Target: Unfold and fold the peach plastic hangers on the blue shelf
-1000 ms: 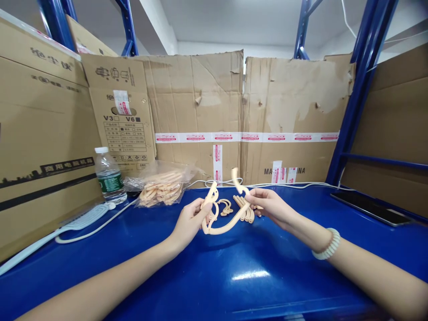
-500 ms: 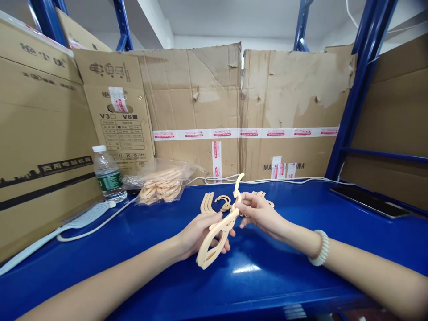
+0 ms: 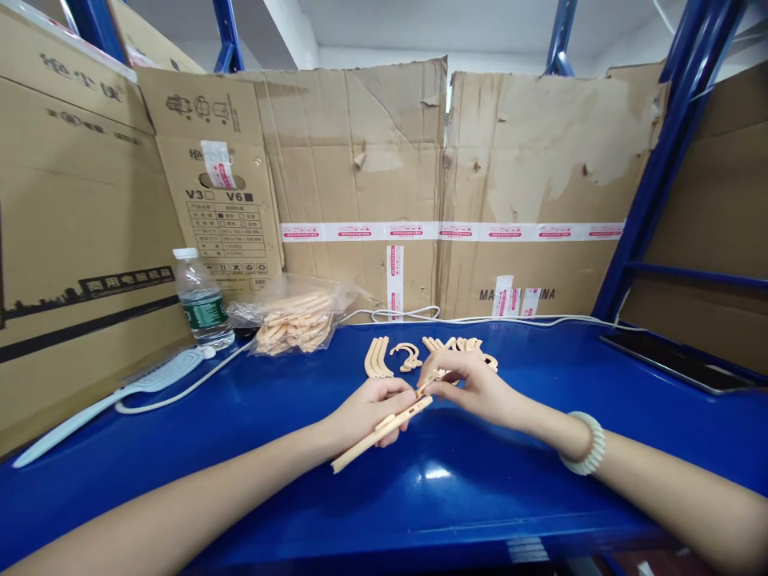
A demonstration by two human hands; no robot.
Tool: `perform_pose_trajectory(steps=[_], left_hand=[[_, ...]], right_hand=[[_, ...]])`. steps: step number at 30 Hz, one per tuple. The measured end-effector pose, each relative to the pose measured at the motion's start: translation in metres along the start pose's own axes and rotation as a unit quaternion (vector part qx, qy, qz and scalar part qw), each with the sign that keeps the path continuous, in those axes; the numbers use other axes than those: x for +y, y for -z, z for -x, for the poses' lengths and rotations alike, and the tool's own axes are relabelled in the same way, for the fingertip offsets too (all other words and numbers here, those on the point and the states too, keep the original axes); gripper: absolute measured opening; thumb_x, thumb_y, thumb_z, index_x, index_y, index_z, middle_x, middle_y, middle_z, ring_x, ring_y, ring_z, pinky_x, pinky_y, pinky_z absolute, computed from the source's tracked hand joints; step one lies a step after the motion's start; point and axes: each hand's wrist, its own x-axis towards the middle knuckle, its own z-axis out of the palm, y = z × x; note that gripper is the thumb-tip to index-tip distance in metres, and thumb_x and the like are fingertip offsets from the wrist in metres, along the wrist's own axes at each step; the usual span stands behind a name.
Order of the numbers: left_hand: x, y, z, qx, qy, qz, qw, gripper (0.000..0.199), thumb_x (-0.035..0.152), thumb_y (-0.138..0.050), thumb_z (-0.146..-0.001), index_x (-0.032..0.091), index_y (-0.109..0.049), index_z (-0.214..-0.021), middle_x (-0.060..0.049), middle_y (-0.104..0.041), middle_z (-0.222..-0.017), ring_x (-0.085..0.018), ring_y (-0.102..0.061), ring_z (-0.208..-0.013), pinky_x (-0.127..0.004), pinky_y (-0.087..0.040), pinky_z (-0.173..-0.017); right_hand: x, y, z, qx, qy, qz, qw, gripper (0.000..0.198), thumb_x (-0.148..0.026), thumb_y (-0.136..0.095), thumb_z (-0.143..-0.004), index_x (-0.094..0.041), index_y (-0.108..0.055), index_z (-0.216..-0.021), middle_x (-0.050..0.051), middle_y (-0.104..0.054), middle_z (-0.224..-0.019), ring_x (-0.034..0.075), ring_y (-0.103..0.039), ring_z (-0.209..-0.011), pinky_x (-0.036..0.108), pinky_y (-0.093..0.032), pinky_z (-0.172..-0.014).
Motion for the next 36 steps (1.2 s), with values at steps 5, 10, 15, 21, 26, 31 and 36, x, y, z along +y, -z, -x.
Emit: perform_pose_trajectory(steps=[5, 10, 15, 21, 26, 31, 36], left_hand=[[0.005, -0.002, 0.007, -0.015, -0.036, -0.149, 0.988, 0.042, 0.056, -0.048, -0.087, 0.017, -0.049, -0.071, 0.004, -0.048, -0.055, -0.008, -0.041, -0.043, -0.019, -0.028, -0.04], [0.009, -0.002, 0.009, -0.01, -0.105, -0.277, 0.955, 0.04, 0.047, -0.039, -0.093, 0.016, -0.05, -0.07, 0.003, -0.044, -0.061, -0.01, -0.04, -0.057, -0.021, -0.031, -0.052], [0.007, -0.001, 0.006, -0.021, -0.108, -0.293, 0.95, 0.043, 0.05, -0.037, -0.093, 0.016, -0.049, -0.07, 0.003, -0.045, -0.063, -0.011, -0.039, -0.059, -0.022, -0.031, -0.054], [0.008, 0.001, 0.006, -0.038, -0.111, -0.287, 0.951, 0.045, 0.053, -0.037, -0.093, 0.015, -0.054, -0.077, 0.002, -0.046, -0.066, -0.012, -0.04, -0.061, -0.022, -0.033, -0.056], [0.008, -0.001, 0.006, -0.047, -0.093, -0.236, 0.966, 0.05, 0.062, -0.04, -0.088, 0.016, -0.051, -0.073, 0.001, -0.049, -0.063, -0.011, -0.044, -0.054, -0.021, -0.035, -0.049], [0.002, 0.0, -0.001, -0.078, 0.012, -0.03, 0.996, 0.048, 0.064, -0.053, -0.08, 0.016, -0.049, -0.073, 0.003, -0.051, -0.053, -0.007, -0.041, -0.034, -0.018, -0.027, -0.033], [-0.005, 0.009, -0.015, -0.096, 0.017, 0.141, 0.985, 0.035, 0.046, -0.059, -0.08, 0.011, -0.06, -0.084, -0.007, -0.063, -0.057, -0.014, -0.057, -0.044, -0.021, -0.044, -0.041]], right_hand=[[-0.004, 0.003, 0.003, -0.041, 0.158, 0.183, 0.969, 0.023, -0.016, -0.04, -0.095, -0.016, -0.059, -0.083, 0.007, -0.061, -0.08, 0.016, -0.055, -0.076, 0.029, -0.044, -0.069], [-0.004, 0.006, 0.006, -0.079, 0.239, 0.303, 0.919, 0.027, -0.011, -0.031, -0.094, -0.017, -0.054, -0.082, 0.008, -0.06, -0.08, 0.016, -0.052, -0.071, 0.027, -0.04, -0.062], [-0.01, 0.011, 0.006, -0.125, 0.298, 0.37, 0.871, 0.026, -0.013, -0.033, -0.098, -0.017, -0.051, -0.08, 0.008, -0.059, -0.085, 0.015, -0.048, -0.074, 0.026, -0.039, -0.065], [-0.015, 0.015, 0.006, -0.138, 0.32, 0.389, 0.852, 0.029, -0.012, -0.03, -0.098, -0.017, -0.051, -0.08, 0.008, -0.057, -0.083, 0.017, -0.043, -0.072, 0.028, -0.039, -0.066], [-0.017, 0.014, 0.007, -0.133, 0.342, 0.406, 0.837, 0.028, -0.01, -0.034, -0.096, -0.017, -0.052, -0.076, 0.008, -0.058, -0.082, 0.016, -0.041, -0.071, 0.029, -0.038, -0.063], [-0.029, 0.021, 0.005, -0.082, 0.324, 0.339, 0.879, 0.022, -0.009, -0.038, -0.094, -0.016, -0.054, -0.082, 0.009, -0.059, -0.083, 0.016, -0.049, -0.074, 0.03, -0.04, -0.063], [-0.018, 0.066, -0.001, 0.082, 0.086, 0.2, 0.973, 0.013, -0.022, -0.049, -0.092, -0.017, -0.055, -0.081, 0.006, -0.062, -0.08, 0.016, -0.058, -0.076, 0.031, -0.046, -0.07]])
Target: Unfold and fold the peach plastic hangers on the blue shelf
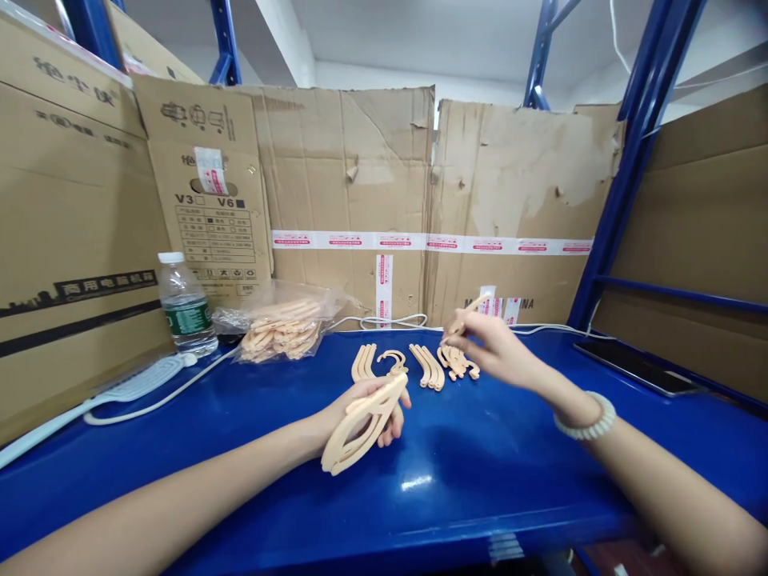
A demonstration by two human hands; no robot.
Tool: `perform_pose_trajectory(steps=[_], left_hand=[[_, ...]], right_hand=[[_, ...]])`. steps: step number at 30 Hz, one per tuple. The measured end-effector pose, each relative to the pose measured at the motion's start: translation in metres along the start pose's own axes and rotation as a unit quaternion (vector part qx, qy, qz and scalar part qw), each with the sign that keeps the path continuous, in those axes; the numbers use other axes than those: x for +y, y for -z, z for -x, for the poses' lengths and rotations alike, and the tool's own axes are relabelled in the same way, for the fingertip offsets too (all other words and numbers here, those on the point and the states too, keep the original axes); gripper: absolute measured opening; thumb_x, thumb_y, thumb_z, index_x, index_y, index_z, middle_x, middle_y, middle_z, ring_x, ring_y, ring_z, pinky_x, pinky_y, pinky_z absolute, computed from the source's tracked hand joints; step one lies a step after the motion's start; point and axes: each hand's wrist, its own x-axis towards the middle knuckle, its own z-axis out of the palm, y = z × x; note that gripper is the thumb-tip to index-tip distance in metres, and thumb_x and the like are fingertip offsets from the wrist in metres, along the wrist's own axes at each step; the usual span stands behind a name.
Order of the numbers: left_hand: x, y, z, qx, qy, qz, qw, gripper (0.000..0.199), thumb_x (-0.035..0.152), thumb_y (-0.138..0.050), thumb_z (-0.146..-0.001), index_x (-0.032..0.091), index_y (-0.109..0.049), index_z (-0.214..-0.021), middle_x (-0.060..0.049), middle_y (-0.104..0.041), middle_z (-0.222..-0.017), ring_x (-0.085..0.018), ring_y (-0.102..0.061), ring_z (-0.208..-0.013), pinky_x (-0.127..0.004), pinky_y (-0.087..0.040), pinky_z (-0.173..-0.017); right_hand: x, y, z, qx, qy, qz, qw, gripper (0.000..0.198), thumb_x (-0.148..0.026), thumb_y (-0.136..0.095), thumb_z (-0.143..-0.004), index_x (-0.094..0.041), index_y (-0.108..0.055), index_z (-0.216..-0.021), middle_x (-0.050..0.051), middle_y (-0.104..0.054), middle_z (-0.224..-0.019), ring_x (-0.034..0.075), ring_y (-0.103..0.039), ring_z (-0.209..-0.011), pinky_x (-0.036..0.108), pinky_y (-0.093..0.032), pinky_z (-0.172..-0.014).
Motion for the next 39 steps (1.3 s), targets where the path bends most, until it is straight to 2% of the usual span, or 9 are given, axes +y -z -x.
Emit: perform_pose_trajectory(steps=[4, 7, 11, 17, 20, 28, 31, 34, 39], left_hand=[[0.002, 0.003, -0.004, 0.012, -0.038, 0.106, 0.994, 0.024, 0.031, -0.066, -0.078, 0.009, -0.065, -0.089, -0.01, -0.068, -0.075, -0.018, -0.065, -0.064, -0.026, -0.053, -0.062], [0.007, -0.002, -0.001, 0.074, -0.018, 0.152, 0.985, 0.015, 0.023, -0.063, -0.082, 0.011, -0.066, -0.09, -0.009, -0.068, -0.083, -0.018, -0.065, -0.07, -0.029, -0.054, -0.067], [0.016, -0.014, 0.005, 0.148, -0.002, 0.146, 0.978, 0.016, 0.012, -0.05, -0.089, 0.013, -0.065, -0.095, -0.009, -0.068, -0.088, -0.017, -0.064, -0.073, -0.031, -0.054, -0.068], [0.018, -0.017, 0.005, 0.177, 0.001, 0.16, 0.971, 0.023, 0.004, -0.047, -0.087, 0.015, -0.064, -0.097, -0.008, -0.069, -0.086, -0.018, -0.065, -0.074, -0.032, -0.056, -0.066], [0.015, -0.013, 0.003, 0.173, -0.004, 0.165, 0.971, 0.025, 0.003, -0.047, -0.086, 0.015, -0.064, -0.1, -0.009, -0.069, -0.087, -0.018, -0.066, -0.076, -0.031, -0.056, -0.067], [0.016, -0.015, 0.003, 0.182, 0.0, 0.16, 0.97, 0.024, 0.009, -0.044, -0.091, 0.014, -0.065, -0.1, -0.009, -0.069, -0.084, -0.017, -0.066, -0.072, -0.031, -0.056, -0.067], [0.017, -0.016, 0.003, 0.184, 0.002, 0.157, 0.97, 0.024, 0.009, -0.044, -0.092, 0.014, -0.066, -0.098, -0.009, -0.069, -0.084, -0.017, -0.066, -0.071, -0.031, -0.056, -0.066], [0.017, -0.016, 0.004, 0.182, 0.004, 0.157, 0.971, 0.027, 0.005, -0.042, -0.09, 0.015, -0.066, -0.099, -0.008, -0.069, -0.084, -0.017, -0.066, -0.071, -0.031, -0.056, -0.067], [0.019, -0.018, 0.006, 0.194, 0.013, 0.15, 0.969, 0.028, 0.006, -0.04, -0.092, 0.014, -0.066, -0.098, -0.009, -0.069, -0.084, -0.016, -0.066, -0.071, -0.031, -0.055, -0.069]], right_hand=[[0.042, 0.033, 0.0, 0.006, -0.19, -0.054, 0.98, 0.022, -0.036, -0.062, -0.079, -0.016, -0.056, -0.073, 0.005, -0.061, -0.073, 0.016, -0.058, -0.067, 0.028, -0.046, -0.06], [0.066, 0.045, 0.005, -0.053, -0.282, -0.091, 0.954, 0.024, -0.036, -0.065, -0.072, -0.015, -0.057, -0.074, 0.002, -0.058, -0.066, 0.013, -0.053, -0.058, 0.024, -0.042, -0.052], [0.086, 0.042, 0.012, -0.173, -0.425, -0.083, 0.885, 0.009, -0.02, -0.059, -0.072, -0.014, -0.057, -0.078, -0.001, -0.056, -0.063, 0.009, -0.051, -0.054, 0.02, -0.041, -0.051], [0.104, 0.031, 0.021, -0.284, -0.529, -0.043, 0.798, 0.014, -0.004, -0.05, -0.066, -0.015, -0.053, -0.075, -0.003, -0.049, -0.052, 0.008, -0.045, -0.043, 0.019, -0.035, -0.043], [0.106, 0.029, 0.021, -0.307, -0.547, -0.024, 0.778, 0.022, -0.001, -0.045, -0.065, -0.016, -0.051, -0.079, -0.006, -0.043, -0.05, 0.007, -0.04, -0.04, 0.017, -0.029, -0.04], [0.101, 0.019, 0.018, -0.323, -0.512, 0.096, 0.79, 0.022, -0.006, -0.049, -0.073, -0.012, -0.055, -0.093, -0.002, -0.048, -0.053, 0.011, -0.043, -0.041, 0.023, -0.034, -0.044], [0.092, 0.018, 0.017, -0.27, -0.463, 0.173, 0.826, 0.035, -0.017, -0.051, -0.082, -0.007, -0.05, -0.115, 0.011, -0.062, -0.077, 0.021, -0.059, -0.064, 0.031, -0.044, -0.058], [0.08, 0.008, 0.016, -0.215, -0.383, 0.219, 0.871, 0.044, -0.032, -0.046, -0.092, -0.006, -0.042, -0.128, 0.022, -0.058, -0.111, 0.029, -0.059, -0.099, 0.035, -0.044, -0.081], [0.068, -0.021, 0.019, -0.221, -0.282, 0.218, 0.908, 0.041, -0.024, -0.046, -0.091, -0.013, -0.045, -0.131, 0.018, -0.05, -0.126, 0.027, -0.053, -0.112, 0.034, -0.039, -0.094]])
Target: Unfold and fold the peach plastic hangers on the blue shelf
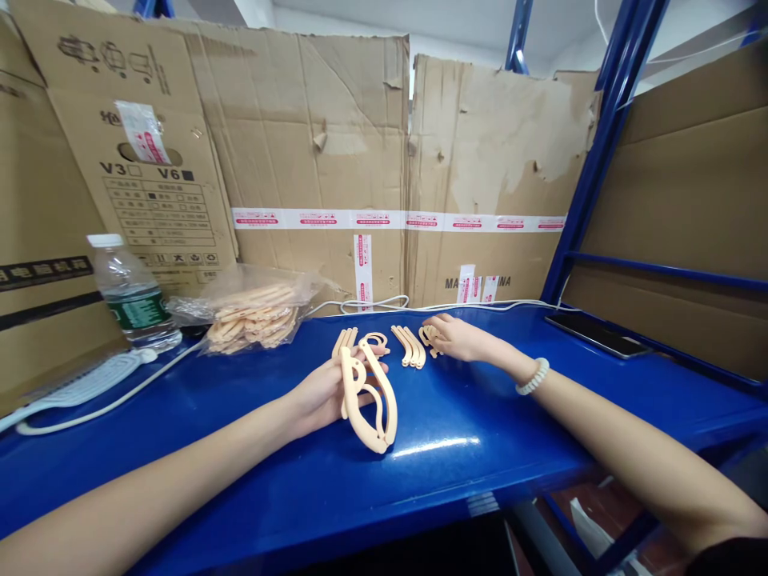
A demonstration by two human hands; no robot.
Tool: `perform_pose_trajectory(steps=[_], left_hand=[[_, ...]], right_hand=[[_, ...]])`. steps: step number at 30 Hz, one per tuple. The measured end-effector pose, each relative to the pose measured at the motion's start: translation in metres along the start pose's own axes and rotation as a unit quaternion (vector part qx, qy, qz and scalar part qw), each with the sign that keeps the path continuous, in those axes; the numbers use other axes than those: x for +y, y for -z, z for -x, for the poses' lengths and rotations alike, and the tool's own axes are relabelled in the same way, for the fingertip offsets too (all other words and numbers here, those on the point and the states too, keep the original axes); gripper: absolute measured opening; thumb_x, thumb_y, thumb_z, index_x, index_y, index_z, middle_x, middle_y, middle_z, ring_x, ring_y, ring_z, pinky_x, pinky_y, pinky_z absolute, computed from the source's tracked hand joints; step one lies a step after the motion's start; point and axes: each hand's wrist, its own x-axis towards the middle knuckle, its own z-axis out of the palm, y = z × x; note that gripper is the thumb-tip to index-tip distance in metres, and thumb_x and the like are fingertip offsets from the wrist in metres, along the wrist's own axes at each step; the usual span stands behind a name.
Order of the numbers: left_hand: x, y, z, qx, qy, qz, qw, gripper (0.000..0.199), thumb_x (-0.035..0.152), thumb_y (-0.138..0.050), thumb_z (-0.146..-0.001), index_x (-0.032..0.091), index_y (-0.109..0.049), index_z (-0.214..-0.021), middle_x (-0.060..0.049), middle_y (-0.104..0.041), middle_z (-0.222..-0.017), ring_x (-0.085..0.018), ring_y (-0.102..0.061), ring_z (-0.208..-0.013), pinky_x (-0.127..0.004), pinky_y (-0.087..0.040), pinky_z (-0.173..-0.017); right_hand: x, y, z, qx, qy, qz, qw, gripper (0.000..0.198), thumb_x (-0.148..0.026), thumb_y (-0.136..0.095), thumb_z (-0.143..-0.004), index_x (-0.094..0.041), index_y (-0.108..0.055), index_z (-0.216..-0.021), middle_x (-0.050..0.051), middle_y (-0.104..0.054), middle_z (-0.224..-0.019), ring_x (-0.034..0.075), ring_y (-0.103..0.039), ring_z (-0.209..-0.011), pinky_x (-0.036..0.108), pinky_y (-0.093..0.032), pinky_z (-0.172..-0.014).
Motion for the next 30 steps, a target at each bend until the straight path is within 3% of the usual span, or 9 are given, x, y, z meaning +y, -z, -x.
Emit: perform_pose_trajectory(steps=[5, 10, 15, 18, 21, 22, 24, 27, 30], left_hand=[[0.002, -0.002, 0.002, -0.002, -0.001, -0.008, 1.0, 0.027, 0.007, -0.04, -0.093, 0.014, -0.065, -0.1, -0.008, -0.069, -0.084, -0.015, -0.065, -0.069, -0.03, -0.055, -0.069], [0.0, 0.002, 0.0, -0.015, -0.003, -0.004, 1.0, 0.025, 0.018, -0.041, -0.097, 0.014, -0.066, -0.098, -0.009, -0.068, -0.084, -0.016, -0.065, -0.07, -0.03, -0.055, -0.067], [-0.001, 0.005, -0.002, -0.015, -0.003, -0.002, 1.0, 0.024, 0.017, -0.042, -0.096, 0.014, -0.066, -0.097, -0.009, -0.068, -0.086, -0.016, -0.065, -0.071, -0.029, -0.055, -0.067], [-0.001, 0.007, -0.002, -0.037, -0.008, 0.001, 0.999, 0.021, 0.017, -0.046, -0.094, 0.015, -0.067, -0.098, -0.008, -0.068, -0.086, -0.017, -0.065, -0.073, -0.028, -0.055, -0.067], [0.0, 0.006, -0.001, -0.039, -0.003, 0.005, 0.999, 0.021, 0.013, -0.047, -0.092, 0.014, -0.066, -0.1, -0.008, -0.068, -0.084, -0.016, -0.065, -0.07, -0.029, -0.054, -0.068], [0.0, 0.006, -0.001, -0.033, -0.001, 0.009, 0.999, 0.022, 0.012, -0.046, -0.092, 0.014, -0.066, -0.101, -0.007, -0.068, -0.084, -0.016, -0.065, -0.07, -0.03, -0.054, -0.069], [0.0, 0.005, -0.002, -0.022, -0.001, 0.02, 1.0, 0.023, 0.011, -0.044, -0.093, 0.015, -0.066, -0.1, -0.007, -0.068, -0.083, -0.016, -0.065, -0.07, -0.032, -0.054, -0.072], [-0.002, 0.008, -0.004, -0.034, 0.0, 0.033, 0.999, 0.023, 0.016, -0.044, -0.094, 0.014, -0.066, -0.098, -0.007, -0.068, -0.083, -0.016, -0.064, -0.068, -0.031, -0.054, -0.072], [-0.003, 0.014, -0.008, -0.077, 0.003, 0.052, 0.996, 0.03, 0.027, -0.04, -0.097, 0.012, -0.065, -0.104, -0.01, -0.068, -0.088, -0.016, -0.063, -0.066, -0.03, -0.053, -0.068]], right_hand=[[0.0, -0.009, -0.003, -0.03, 0.104, 0.0, 0.994, 0.031, -0.011, -0.044, -0.088, -0.013, -0.054, -0.117, 0.014, -0.055, -0.113, 0.021, -0.056, -0.101, 0.029, -0.043, -0.087], [0.007, -0.006, -0.006, -0.048, 0.1, 0.002, 0.994, 0.026, -0.01, -0.046, -0.087, -0.014, -0.056, -0.111, 0.012, -0.059, -0.103, 0.019, -0.057, -0.092, 0.028, -0.044, -0.084], [0.018, -0.004, -0.01, -0.049, 0.082, 0.0, 0.995, 0.024, -0.01, -0.046, -0.087, -0.013, -0.057, -0.109, 0.011, -0.06, -0.103, 0.017, -0.059, -0.087, 0.026, -0.045, -0.082], [0.023, 0.0, -0.011, -0.022, 0.065, 0.003, 0.998, 0.022, -0.013, -0.044, -0.09, -0.014, -0.058, -0.108, 0.012, -0.059, -0.108, 0.019, -0.058, -0.095, 0.029, -0.044, -0.085], [0.009, 0.007, -0.004, 0.076, 0.071, 0.009, 0.995, 0.023, -0.019, -0.042, -0.093, -0.015, -0.057, -0.111, 0.014, -0.057, -0.117, 0.025, -0.052, -0.109, 0.04, -0.039, -0.094], [-0.001, 0.01, 0.001, 0.121, 0.105, 0.004, 0.987, 0.022, -0.021, -0.044, -0.094, -0.016, -0.057, -0.111, 0.013, -0.057, -0.117, 0.026, -0.05, -0.11, 0.043, -0.038, -0.095], [-0.027, 0.015, 0.014, 0.186, 0.241, -0.027, 0.952, 0.02, -0.027, -0.051, -0.092, -0.018, -0.057, -0.109, 0.012, -0.059, -0.115, 0.025, -0.05, -0.109, 0.043, -0.038, -0.095], [-0.07, 0.015, 0.039, 0.131, 0.429, -0.033, 0.893, 0.02, -0.034, -0.052, -0.093, -0.021, -0.059, -0.106, 0.008, -0.059, -0.11, 0.022, -0.05, -0.105, 0.042, -0.037, -0.096], [-0.096, 0.006, 0.053, 0.088, 0.486, 0.015, 0.87, 0.017, -0.031, -0.05, -0.094, -0.019, -0.062, -0.096, 0.007, -0.06, -0.107, 0.021, -0.048, -0.105, 0.04, -0.034, -0.1]])
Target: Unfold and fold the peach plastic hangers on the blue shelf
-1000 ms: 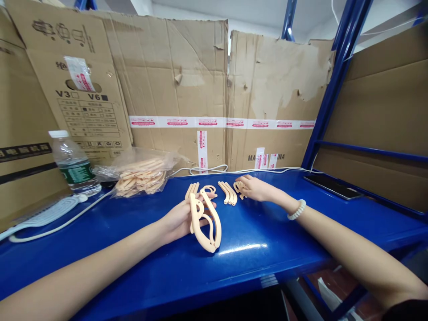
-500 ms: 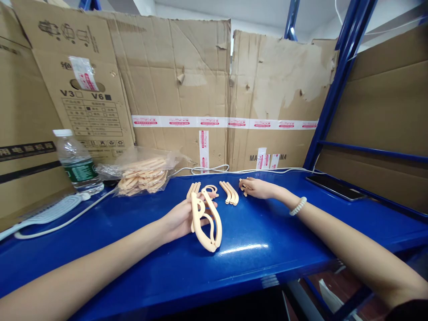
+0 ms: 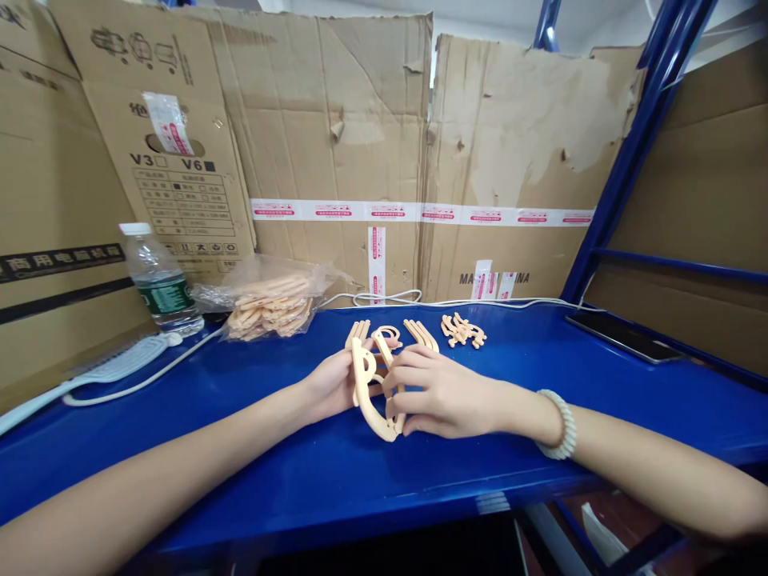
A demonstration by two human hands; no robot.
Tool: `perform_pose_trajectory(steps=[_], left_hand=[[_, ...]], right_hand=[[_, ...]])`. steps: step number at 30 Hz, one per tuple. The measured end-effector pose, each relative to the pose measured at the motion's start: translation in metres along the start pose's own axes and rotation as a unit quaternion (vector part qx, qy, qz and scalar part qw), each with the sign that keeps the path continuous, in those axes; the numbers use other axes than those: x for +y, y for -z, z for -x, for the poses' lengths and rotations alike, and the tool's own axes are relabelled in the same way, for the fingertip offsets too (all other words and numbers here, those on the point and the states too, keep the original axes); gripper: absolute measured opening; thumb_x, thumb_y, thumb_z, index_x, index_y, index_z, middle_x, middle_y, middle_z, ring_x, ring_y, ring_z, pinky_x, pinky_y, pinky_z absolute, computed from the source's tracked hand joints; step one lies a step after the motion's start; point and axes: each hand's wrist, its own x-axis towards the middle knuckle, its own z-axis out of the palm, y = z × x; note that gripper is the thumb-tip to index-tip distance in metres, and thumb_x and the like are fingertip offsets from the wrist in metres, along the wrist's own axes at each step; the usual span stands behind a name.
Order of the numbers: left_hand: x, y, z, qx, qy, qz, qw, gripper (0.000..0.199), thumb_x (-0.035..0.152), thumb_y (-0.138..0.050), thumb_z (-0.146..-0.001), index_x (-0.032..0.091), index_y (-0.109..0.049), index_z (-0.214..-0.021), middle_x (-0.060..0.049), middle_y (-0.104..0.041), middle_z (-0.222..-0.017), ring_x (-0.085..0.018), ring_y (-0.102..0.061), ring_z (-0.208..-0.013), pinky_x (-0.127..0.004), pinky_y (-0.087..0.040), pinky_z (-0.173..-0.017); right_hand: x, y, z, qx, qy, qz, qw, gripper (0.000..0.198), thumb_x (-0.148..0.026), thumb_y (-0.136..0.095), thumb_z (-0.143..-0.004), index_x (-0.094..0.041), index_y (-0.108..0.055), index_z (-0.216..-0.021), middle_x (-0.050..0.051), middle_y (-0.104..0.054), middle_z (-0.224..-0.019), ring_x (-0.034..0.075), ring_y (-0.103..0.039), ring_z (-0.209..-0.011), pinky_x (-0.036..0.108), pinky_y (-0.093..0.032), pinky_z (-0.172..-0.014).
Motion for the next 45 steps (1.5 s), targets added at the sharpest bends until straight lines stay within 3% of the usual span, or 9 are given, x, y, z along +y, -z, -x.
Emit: perform_pose_trajectory(steps=[5, 11, 16, 21, 26, 31, 37, 41, 45], left_hand=[[0.003, 0.002, 0.0, -0.023, -0.013, 0.043, 0.999, 0.058, 0.053, -0.026, -0.097, 0.009, -0.063, -0.109, -0.015, -0.066, -0.1, -0.018, -0.062, -0.072, -0.033, -0.052, -0.075], [-0.009, -0.004, 0.002, -0.028, -0.074, -0.054, 0.995, 0.025, 0.022, -0.051, -0.092, 0.011, -0.06, -0.113, -0.013, -0.067, -0.1, -0.024, -0.064, -0.091, -0.038, -0.05, -0.083], [-0.014, -0.002, 0.005, 0.039, -0.11, -0.157, 0.981, 0.024, 0.031, -0.059, -0.09, 0.009, -0.063, -0.099, -0.014, -0.069, -0.093, -0.025, -0.068, -0.082, -0.041, -0.054, -0.079], [-0.01, -0.004, 0.006, 0.092, -0.1, -0.168, 0.976, 0.027, 0.032, -0.052, -0.094, 0.009, -0.06, -0.083, -0.013, -0.071, -0.077, -0.022, -0.071, -0.074, -0.033, -0.056, -0.073], [-0.007, -0.002, 0.005, 0.107, -0.089, -0.133, 0.981, 0.026, 0.029, -0.049, -0.095, 0.012, -0.055, -0.077, -0.011, -0.07, -0.067, -0.018, -0.069, -0.056, -0.024, -0.054, -0.055], [-0.008, -0.003, 0.006, 0.078, -0.086, -0.17, 0.979, 0.028, 0.033, -0.05, -0.094, 0.012, -0.054, -0.076, -0.013, -0.07, -0.064, -0.016, -0.066, -0.05, -0.021, -0.052, -0.051], [-0.009, -0.005, 0.007, 0.059, -0.063, -0.205, 0.975, 0.03, 0.039, -0.053, -0.092, 0.012, -0.055, -0.079, -0.015, -0.071, -0.068, -0.017, -0.066, -0.051, -0.021, -0.05, -0.05], [-0.007, -0.007, 0.007, 0.062, -0.062, -0.198, 0.976, 0.028, 0.035, -0.051, -0.093, 0.012, -0.055, -0.078, -0.015, -0.071, -0.068, -0.015, -0.065, -0.049, -0.02, -0.051, -0.05], [-0.005, -0.011, 0.008, 0.087, -0.049, -0.208, 0.973, 0.029, 0.027, -0.039, -0.099, 0.011, -0.053, -0.079, -0.015, -0.071, -0.066, -0.015, -0.065, -0.049, -0.018, -0.049, -0.048]], right_hand=[[0.001, -0.017, -0.001, 0.005, -0.037, 0.047, 0.998, 0.021, -0.027, -0.042, -0.098, -0.019, -0.061, -0.095, 0.006, -0.062, -0.1, 0.02, -0.048, -0.099, 0.041, -0.032, -0.1], [0.003, -0.027, 0.0, 0.018, -0.069, 0.168, 0.983, 0.019, -0.018, -0.041, -0.096, -0.016, -0.059, -0.091, 0.009, -0.061, -0.1, 0.024, -0.048, -0.105, 0.047, -0.029, -0.103], [0.005, -0.033, 0.002, 0.004, -0.13, 0.215, 0.968, 0.022, -0.012, -0.036, -0.094, -0.015, -0.058, -0.095, 0.011, -0.06, -0.094, 0.025, -0.052, -0.095, 0.054, -0.027, -0.104], [0.008, -0.033, 0.004, -0.008, -0.164, 0.207, 0.964, 0.022, -0.014, -0.036, -0.096, -0.016, -0.056, -0.085, 0.004, -0.059, -0.074, 0.02, -0.053, -0.075, 0.047, -0.028, -0.101], [0.011, -0.02, 0.004, 0.049, -0.122, 0.215, 0.968, 0.029, -0.013, -0.029, -0.098, -0.017, -0.053, -0.083, 0.005, -0.061, -0.076, 0.019, -0.053, -0.078, 0.041, -0.028, -0.094], [0.039, 0.006, 0.02, 0.118, -0.176, 0.085, 0.974, 0.013, -0.018, -0.037, -0.098, -0.017, -0.05, -0.098, 0.003, -0.064, -0.083, 0.015, -0.054, -0.075, 0.038, -0.03, -0.092], [0.079, 0.019, 0.045, 0.014, -0.216, 0.026, 0.976, 0.011, -0.018, -0.049, -0.091, -0.018, -0.058, -0.087, 0.006, -0.062, -0.09, 0.021, -0.053, -0.095, 0.047, -0.028, -0.099], [0.087, 0.006, 0.048, -0.048, -0.203, -0.037, 0.977, 0.011, -0.01, -0.054, -0.087, -0.014, -0.063, -0.083, 0.007, -0.061, -0.086, 0.019, -0.055, -0.086, 0.034, -0.042, -0.082], [0.087, -0.001, 0.048, -0.078, -0.225, -0.047, 0.97, 0.012, -0.004, -0.058, -0.082, -0.014, -0.066, -0.083, 0.008, -0.06, -0.089, 0.019, -0.056, -0.088, 0.03, -0.043, -0.079]])
